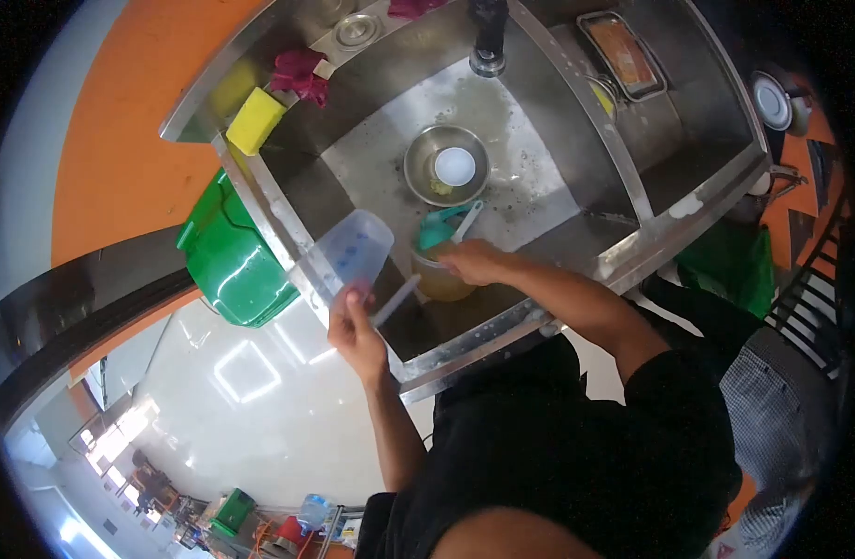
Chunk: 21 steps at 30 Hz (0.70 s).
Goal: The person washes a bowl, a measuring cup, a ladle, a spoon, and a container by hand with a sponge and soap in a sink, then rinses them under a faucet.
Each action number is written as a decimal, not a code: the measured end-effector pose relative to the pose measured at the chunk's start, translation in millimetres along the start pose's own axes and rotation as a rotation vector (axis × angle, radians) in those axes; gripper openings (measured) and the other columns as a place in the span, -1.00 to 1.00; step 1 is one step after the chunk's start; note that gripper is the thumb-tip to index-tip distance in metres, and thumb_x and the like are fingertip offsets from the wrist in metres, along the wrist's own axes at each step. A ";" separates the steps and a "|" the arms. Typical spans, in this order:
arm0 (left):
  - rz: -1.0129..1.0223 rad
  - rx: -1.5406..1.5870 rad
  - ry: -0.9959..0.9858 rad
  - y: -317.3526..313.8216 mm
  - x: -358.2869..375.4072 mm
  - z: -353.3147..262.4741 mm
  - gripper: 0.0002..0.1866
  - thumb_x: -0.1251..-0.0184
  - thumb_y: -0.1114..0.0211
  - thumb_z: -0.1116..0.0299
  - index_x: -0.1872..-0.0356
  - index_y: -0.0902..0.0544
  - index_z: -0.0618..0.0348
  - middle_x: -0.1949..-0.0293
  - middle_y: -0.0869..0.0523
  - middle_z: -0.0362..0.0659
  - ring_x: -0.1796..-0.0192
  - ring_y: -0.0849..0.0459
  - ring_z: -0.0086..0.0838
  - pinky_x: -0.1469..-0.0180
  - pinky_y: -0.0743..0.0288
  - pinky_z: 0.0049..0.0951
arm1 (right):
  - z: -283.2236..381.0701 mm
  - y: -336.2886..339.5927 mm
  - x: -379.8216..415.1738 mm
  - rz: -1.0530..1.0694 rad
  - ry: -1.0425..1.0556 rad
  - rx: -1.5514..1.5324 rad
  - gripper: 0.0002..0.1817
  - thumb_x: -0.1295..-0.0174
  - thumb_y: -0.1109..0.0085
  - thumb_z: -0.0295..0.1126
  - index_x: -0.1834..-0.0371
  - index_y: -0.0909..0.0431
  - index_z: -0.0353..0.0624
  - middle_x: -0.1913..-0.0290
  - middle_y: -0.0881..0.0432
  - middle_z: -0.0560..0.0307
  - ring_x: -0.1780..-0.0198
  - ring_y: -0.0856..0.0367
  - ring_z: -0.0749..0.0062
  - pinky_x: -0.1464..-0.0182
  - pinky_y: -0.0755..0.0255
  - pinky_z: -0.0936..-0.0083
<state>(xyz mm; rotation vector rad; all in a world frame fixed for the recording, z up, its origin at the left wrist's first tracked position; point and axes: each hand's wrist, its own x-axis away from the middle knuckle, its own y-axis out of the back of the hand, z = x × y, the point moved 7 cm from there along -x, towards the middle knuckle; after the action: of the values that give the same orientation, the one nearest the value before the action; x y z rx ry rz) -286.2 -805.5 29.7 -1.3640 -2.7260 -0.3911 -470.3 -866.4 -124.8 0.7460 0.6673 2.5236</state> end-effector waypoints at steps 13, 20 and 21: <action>0.287 -0.784 -0.250 -87.1 -58.6 56.6 -0.76 -0.32 -0.11 0.24 0.17 -0.62 0.15 0.28 -0.67 0.08 0.17 -0.65 -0.05 0.20 -0.51 -0.07 | -26.5 0.4 19.7 -0.127 -0.178 0.304 -0.67 -0.19 0.00 -0.24 0.06 -0.56 -0.15 0.13 -0.66 -0.03 0.07 -0.63 0.05 -0.02 -0.45 0.12; 0.296 -1.026 -0.242 -119.3 -129.2 81.0 -0.78 -0.30 -0.10 0.23 0.12 -0.61 0.00 0.19 -0.66 0.02 0.17 -0.63 0.00 0.13 -0.52 -0.05 | -106.6 95.1 13.7 -0.321 -0.195 0.090 -0.78 -0.03 -0.10 -0.33 0.24 -0.60 -0.06 0.28 -0.64 -0.08 0.17 -0.62 0.03 0.08 -0.46 0.20; 0.286 -1.021 -0.277 -121.2 -134.0 81.2 -0.77 -0.30 -0.12 0.22 0.12 -0.64 -0.03 0.23 -0.67 0.03 0.18 -0.63 0.05 0.15 -0.51 -0.04 | -154.6 95.7 6.0 -0.293 -0.382 -0.058 -0.72 -0.09 -0.06 -0.29 0.12 -0.57 -0.04 0.17 -0.63 -0.09 0.09 -0.59 -0.05 -0.02 -0.44 0.17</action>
<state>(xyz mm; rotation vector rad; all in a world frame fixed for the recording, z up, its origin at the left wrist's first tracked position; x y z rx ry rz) -297.3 -958.5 -95.5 -2.0672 -2.4819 -1.8470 -590.5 -989.2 -184.2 0.9953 0.5240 2.0512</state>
